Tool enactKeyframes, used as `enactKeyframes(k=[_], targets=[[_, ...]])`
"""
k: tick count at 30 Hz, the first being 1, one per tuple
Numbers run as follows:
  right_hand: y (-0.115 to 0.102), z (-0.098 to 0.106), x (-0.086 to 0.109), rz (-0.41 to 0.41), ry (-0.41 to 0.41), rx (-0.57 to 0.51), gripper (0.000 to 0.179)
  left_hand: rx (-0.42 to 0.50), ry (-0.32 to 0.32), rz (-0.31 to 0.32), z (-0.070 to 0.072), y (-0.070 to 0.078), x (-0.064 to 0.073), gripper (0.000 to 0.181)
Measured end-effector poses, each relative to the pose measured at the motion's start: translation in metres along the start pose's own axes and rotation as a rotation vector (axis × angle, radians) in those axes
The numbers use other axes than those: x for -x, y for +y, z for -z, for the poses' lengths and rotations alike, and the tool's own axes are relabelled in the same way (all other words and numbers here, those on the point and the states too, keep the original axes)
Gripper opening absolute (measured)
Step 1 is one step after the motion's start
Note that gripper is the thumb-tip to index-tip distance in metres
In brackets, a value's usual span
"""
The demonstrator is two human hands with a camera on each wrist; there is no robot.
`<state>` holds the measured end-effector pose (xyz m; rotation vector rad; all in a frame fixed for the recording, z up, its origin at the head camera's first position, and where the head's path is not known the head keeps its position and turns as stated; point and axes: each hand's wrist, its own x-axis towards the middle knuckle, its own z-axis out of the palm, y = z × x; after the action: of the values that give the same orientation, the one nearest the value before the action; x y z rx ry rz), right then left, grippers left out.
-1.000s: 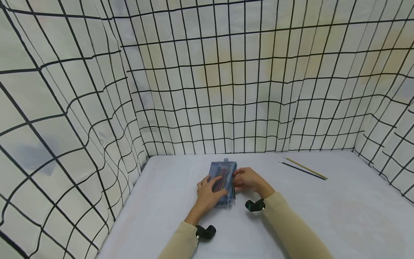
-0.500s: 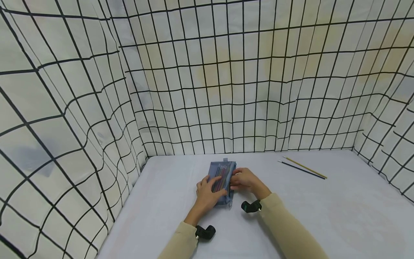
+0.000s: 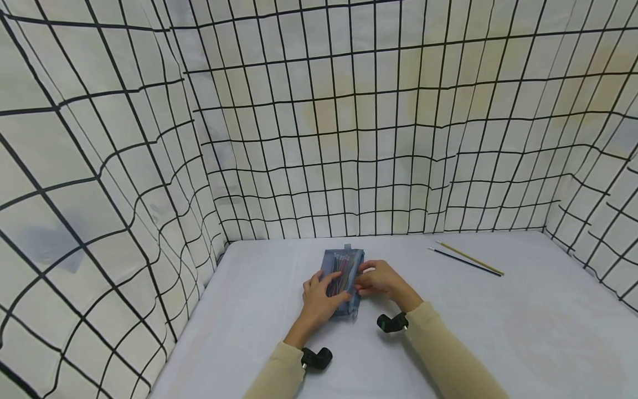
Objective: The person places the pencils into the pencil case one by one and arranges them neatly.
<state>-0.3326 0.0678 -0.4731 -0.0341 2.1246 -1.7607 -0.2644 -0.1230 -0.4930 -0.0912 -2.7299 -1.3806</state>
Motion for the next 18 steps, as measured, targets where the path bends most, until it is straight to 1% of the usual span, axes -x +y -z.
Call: enactKeyframes(k=[2, 5, 8, 10, 18], targets=[[0.001, 0.007, 0.002, 0.024, 0.005, 0.055, 0.042, 0.002, 0.002, -0.001, 0.000, 0.000, 0.000, 0.066], [0.002, 0.020, 0.005, 0.068, 0.041, 0.152, 0.038, 0.000, -0.001, 0.002, 0.000, 0.000, 0.000, 0.066], [0.001, 0.038, 0.009, 0.106, 0.094, 0.240, 0.035, 0.002, -0.001, -0.005, 0.001, 0.001, 0.000, 0.067], [0.002, 0.052, 0.013, 0.141, 0.114, 0.303, 0.034, 0.010, -0.001, -0.010, 0.001, 0.001, 0.001, 0.068], [0.009, 0.104, 0.026, 0.255, 0.208, 0.460, 0.035, 0.021, -0.006, -0.023, 0.002, 0.001, 0.002, 0.069]])
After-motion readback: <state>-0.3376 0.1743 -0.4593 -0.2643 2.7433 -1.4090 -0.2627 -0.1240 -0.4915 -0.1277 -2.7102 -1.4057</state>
